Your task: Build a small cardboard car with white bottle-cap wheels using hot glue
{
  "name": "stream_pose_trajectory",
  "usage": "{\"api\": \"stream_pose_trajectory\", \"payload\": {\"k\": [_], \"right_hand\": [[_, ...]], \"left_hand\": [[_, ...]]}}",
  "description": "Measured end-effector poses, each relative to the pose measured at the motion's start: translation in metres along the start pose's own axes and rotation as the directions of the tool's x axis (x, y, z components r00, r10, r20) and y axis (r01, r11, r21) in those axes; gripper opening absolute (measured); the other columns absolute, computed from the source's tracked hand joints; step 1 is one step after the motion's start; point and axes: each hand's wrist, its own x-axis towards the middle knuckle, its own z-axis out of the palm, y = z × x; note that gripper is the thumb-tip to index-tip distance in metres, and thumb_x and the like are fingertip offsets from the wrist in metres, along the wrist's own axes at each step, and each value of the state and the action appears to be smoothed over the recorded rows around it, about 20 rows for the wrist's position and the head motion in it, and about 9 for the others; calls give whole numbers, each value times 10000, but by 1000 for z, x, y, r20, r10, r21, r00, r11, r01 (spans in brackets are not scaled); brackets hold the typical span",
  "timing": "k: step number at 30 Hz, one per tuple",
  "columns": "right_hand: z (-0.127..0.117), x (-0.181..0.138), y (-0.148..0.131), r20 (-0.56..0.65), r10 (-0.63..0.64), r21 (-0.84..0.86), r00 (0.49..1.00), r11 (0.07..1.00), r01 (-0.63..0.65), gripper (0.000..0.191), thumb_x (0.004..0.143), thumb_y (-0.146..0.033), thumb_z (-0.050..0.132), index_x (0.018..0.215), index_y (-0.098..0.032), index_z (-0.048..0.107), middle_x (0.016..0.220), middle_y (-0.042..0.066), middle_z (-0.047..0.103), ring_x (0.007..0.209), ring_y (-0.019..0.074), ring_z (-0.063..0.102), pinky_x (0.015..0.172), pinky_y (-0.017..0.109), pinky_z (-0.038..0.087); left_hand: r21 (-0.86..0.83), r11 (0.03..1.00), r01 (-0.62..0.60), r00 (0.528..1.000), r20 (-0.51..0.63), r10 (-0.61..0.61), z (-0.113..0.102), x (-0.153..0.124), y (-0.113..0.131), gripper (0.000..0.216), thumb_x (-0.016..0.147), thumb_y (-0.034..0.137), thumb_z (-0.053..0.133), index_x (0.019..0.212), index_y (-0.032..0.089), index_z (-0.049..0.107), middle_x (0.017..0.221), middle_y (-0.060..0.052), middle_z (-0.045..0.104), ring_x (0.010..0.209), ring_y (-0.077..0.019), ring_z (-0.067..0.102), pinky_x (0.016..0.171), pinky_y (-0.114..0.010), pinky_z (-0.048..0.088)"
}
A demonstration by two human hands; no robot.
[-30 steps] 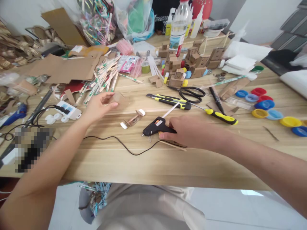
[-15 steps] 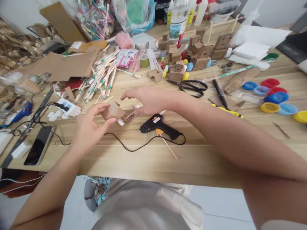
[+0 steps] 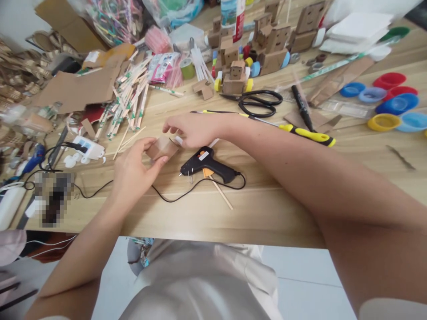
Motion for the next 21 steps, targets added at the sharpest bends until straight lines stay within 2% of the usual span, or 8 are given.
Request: {"api": "stream_pose_trajectory", "payload": {"k": [4, 7, 10, 12, 16, 18, 21], "right_hand": [[0, -3, -6, -69, -22, 86, 997, 996, 28, 469, 745, 7, 664, 1172, -163, 763, 1123, 6, 834, 985, 177, 730, 921, 307, 521], [1, 0, -6, -76, 55, 191, 996, 981, -39, 377, 693, 27, 733, 1002, -181, 788, 1037, -11, 840, 1016, 195, 734, 918, 283, 525], [2, 3, -5, -59, 124, 299, 991, 949, -101, 260, 699, 6, 758, 859, -199, 771, 932, -39, 835, 1032, 196, 738, 893, 255, 531], [3, 2, -7, -65, 117, 287, 991, 953, -94, 270, 703, 12, 746, 865, -203, 776, 889, -69, 827, 983, 162, 733, 858, 222, 507], [3, -2, -11, -104, 30, 136, 994, 991, -16, 392, 698, 45, 683, 978, -207, 794, 850, -117, 806, 878, 88, 701, 801, 181, 445], [4, -1, -12, -78, -1, 78, 997, 997, 7, 419, 709, 45, 656, 1007, -213, 796, 848, -103, 805, 892, 105, 716, 814, 194, 459], [6, 4, -8, 4, -51, -6, 999, 999, 51, 501, 714, 45, 651, 1110, -226, 793, 942, -36, 827, 967, 190, 750, 869, 262, 511]], "left_hand": [[15, 1000, 9, 1000, 2, -9, 4, 1, 3, 384, 864, 312, 744, 1225, 236, 637, 1161, -111, 790, 1109, -344, 747, 986, -504, 581], [41, 999, 2, 1000, -13, -1, 6, 0, 5, 378, 866, 315, 735, 1225, 252, 636, 1179, -98, 792, 1113, -338, 747, 987, -496, 580], [72, 997, -8, 999, -42, 11, 7, -1, 6, 367, 870, 300, 721, 1225, 257, 641, 1184, -88, 795, 1113, -330, 745, 986, -486, 578], [81, 997, -11, 998, -54, 15, 8, -2, 5, 349, 875, 297, 709, 1216, 257, 646, 1178, -88, 797, 1099, -325, 745, 974, -481, 582], [88, 996, -8, 998, -57, 13, 12, -2, 3, 336, 882, 305, 691, 1210, 255, 646, 1164, -83, 799, 1066, -317, 746, 959, -479, 587], [95, 995, -7, 998, -60, 12, 15, -2, 2, 337, 880, 305, 690, 1209, 254, 643, 1152, -81, 798, 1062, -319, 746, 966, -485, 585], [93, 995, -23, 998, -50, 28, 17, -2, 2, 339, 880, 305, 692, 1210, 247, 639, 1153, -89, 795, 1072, -326, 745, 973, -488, 584]]}}
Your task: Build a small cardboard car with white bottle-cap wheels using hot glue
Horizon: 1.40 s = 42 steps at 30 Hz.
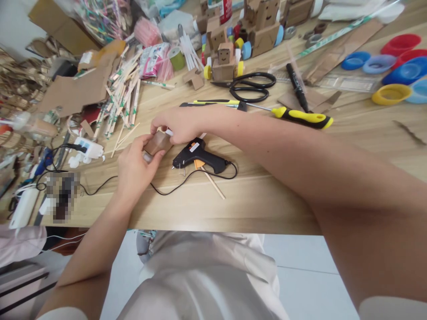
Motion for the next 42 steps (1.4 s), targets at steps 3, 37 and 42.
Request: {"api": "stream_pose_trajectory", "payload": {"k": [3, 37, 42], "right_hand": [[5, 5, 6, 33, -56, -77, 998, 995, 58, 570, 772, -28, 696, 1311, -211, 730, 1093, 44, 823, 1030, 256, 751, 908, 337, 527], [11, 8, 25, 30, -126, -101, 992, 987, 128, 393, 904, -244, 777, 1296, -248, 744, 1211, 21, 805, 1025, 208, 722, 932, 379, 537], [14, 8, 33, 12, -158, -102, 987, 982, 158, 352, 919, -293, 760, 1270, -260, 750, 1202, 18, 809, 1080, 216, 722, 962, 390, 533]], "left_hand": [[-11, 1000, -6, 1000, 12, 6, 0, -1, 0, 339, 881, 298, 698, 1210, 250, 629, 1171, -87, 793, 1094, -325, 744, 976, -481, 586], [-600, 791, 121, 981, 194, -3, -2, 13, -52, 278, 802, 335, 799, 1051, 212, 800, 1075, -67, 842, 1031, -243, 785, 1013, -410, 618], [-543, 833, 105, 983, 184, -4, -6, 14, -48, 238, 805, 315, 778, 1021, 219, 809, 1057, -55, 846, 1007, -237, 784, 1000, -395, 619]]}}
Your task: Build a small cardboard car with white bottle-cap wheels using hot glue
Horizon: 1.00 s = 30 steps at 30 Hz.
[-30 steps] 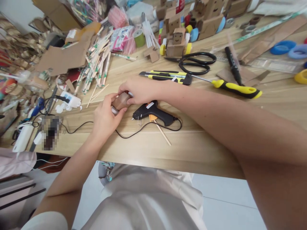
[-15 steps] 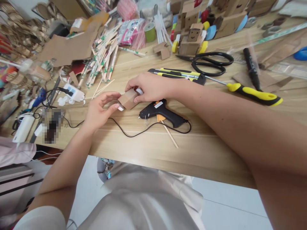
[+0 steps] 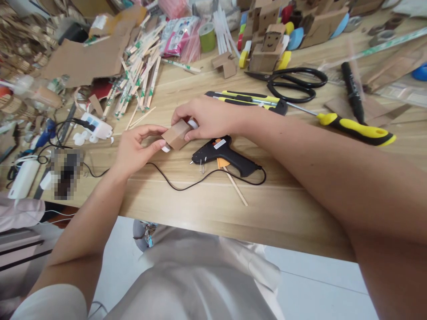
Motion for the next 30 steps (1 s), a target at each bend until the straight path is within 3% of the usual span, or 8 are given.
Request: {"api": "stream_pose_trajectory", "payload": {"k": [8, 16, 23, 26, 30], "right_hand": [[0, 1, -9, 5, 42, -49, 999, 998, -41, 340, 905, -257, 774, 1244, -242, 760, 1190, 45, 811, 1069, 247, 735, 970, 410, 537], [4, 2, -2, -3, -11, -160, 1000, 987, 11, 347, 916, -327, 748, 1257, -259, 751, 1179, 26, 813, 1022, 226, 740, 945, 396, 558], [1, 1, -7, 11, -2, -153, 1000, 988, 4, 352, 960, -392, 680, 1281, -264, 747, 1183, 14, 818, 1052, 217, 741, 983, 384, 541], [1, 2, -7, 15, -11, -141, 1000, 990, 13, 378, 933, -352, 714, 1293, -239, 743, 1200, 35, 816, 1097, 254, 738, 986, 398, 534], [1, 2, -4, -6, -26, -107, 1000, 994, 25, 410, 909, -398, 754, 1288, -243, 753, 1196, 30, 816, 1134, 276, 729, 1002, 398, 515]], "left_hand": [[17, 1000, -25, 1000, -15, 25, 4, -2, 1, 214, 813, 282, 728, 1007, 220, 793, 1026, -45, 838, 981, -223, 781, 977, -381, 618], [59, 998, 1, 999, -34, 1, 2, -3, 2, 224, 808, 292, 733, 1015, 225, 784, 1038, -41, 834, 1003, -227, 778, 994, -382, 611], [50, 989, -136, 989, -52, 139, 3, -6, 7, 249, 867, 384, 724, 1080, 265, 775, 1192, -52, 817, 1166, -259, 741, 1099, -430, 567], [96, 982, -164, 983, -63, 170, 7, -7, 11, 195, 884, 445, 749, 1006, 297, 788, 1208, -34, 811, 1194, -268, 726, 1130, -452, 550], [125, 981, -149, 984, -80, 160, 12, -7, 14, 122, 905, 402, 735, 873, 300, 794, 1161, -18, 812, 1132, -266, 738, 1112, -473, 561]]}}
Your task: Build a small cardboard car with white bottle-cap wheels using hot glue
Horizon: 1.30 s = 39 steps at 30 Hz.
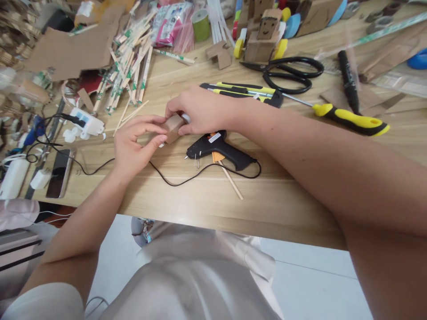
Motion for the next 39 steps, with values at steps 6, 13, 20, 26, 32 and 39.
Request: {"api": "stream_pose_trajectory", "payload": {"k": [6, 13, 20, 26, 32, 39], "right_hand": [[-2, -2, 0, 18, -1, 56, 1000, 998, 0, 446, 944, -474, 728, 1335, -260, 744, 1185, 19, 823, 1132, 252, 720, 981, 379, 498], [-4, 1, -6, 55, 38, -17, 998, 999, -37, 447, 976, -440, 670, 1394, -292, 721, 1109, 28, 831, 1050, 265, 750, 942, 404, 523], [-1, 1, 2, 36, 35, 66, 999, 997, -37, 427, 937, -502, 720, 1303, -287, 762, 1151, -7, 833, 1161, 242, 723, 1022, 372, 504], [2, 3, 5, 15, 48, 150, 999, 987, -50, 453, 895, -539, 752, 1255, -267, 788, 1109, 8, 843, 1191, 260, 721, 1040, 399, 521], [-3, 5, -3, 47, 18, -17, 999, 1000, -17, 553, 885, -628, 620, 1281, -274, 772, 977, -29, 849, 1062, 199, 760, 989, 349, 536], [7, 9, 16, 0, 22, 90, 1000, 996, -21, 668, 785, -866, 533, 1019, -318, 837, 1028, -26, 855, 1292, 228, 685, 1036, 301, 538]], "left_hand": [[31, 1000, 0, 1000, -24, 0, 1, -2, -3, 106, 878, 382, 776, 826, 290, 785, 1139, -16, 801, 1144, -276, 727, 1121, -500, 549], [38, 999, -4, 999, -34, 6, 2, -2, -3, 94, 863, 373, 802, 829, 295, 763, 1138, -14, 788, 1162, -280, 716, 1139, -511, 538], [59, 998, -1, 999, -41, 4, 4, -3, -1, 106, 865, 386, 790, 843, 292, 745, 1120, -18, 789, 1121, -268, 715, 1094, -479, 576], [37, 999, -2, 1000, -13, 3, 3, -3, 1, 144, 872, 404, 794, 842, 297, 704, 1105, -24, 766, 1124, -260, 703, 1114, -471, 558], [35, 998, -46, 999, 0, 46, 2, -1, 1, 159, 884, 396, 789, 849, 296, 670, 1108, -29, 756, 1133, -254, 699, 1118, -462, 547], [80, 997, -23, 1000, 18, 21, 2, -3, -1, 164, 881, 375, 783, 884, 303, 635, 1145, -39, 742, 1180, -273, 688, 1104, -475, 563]]}}
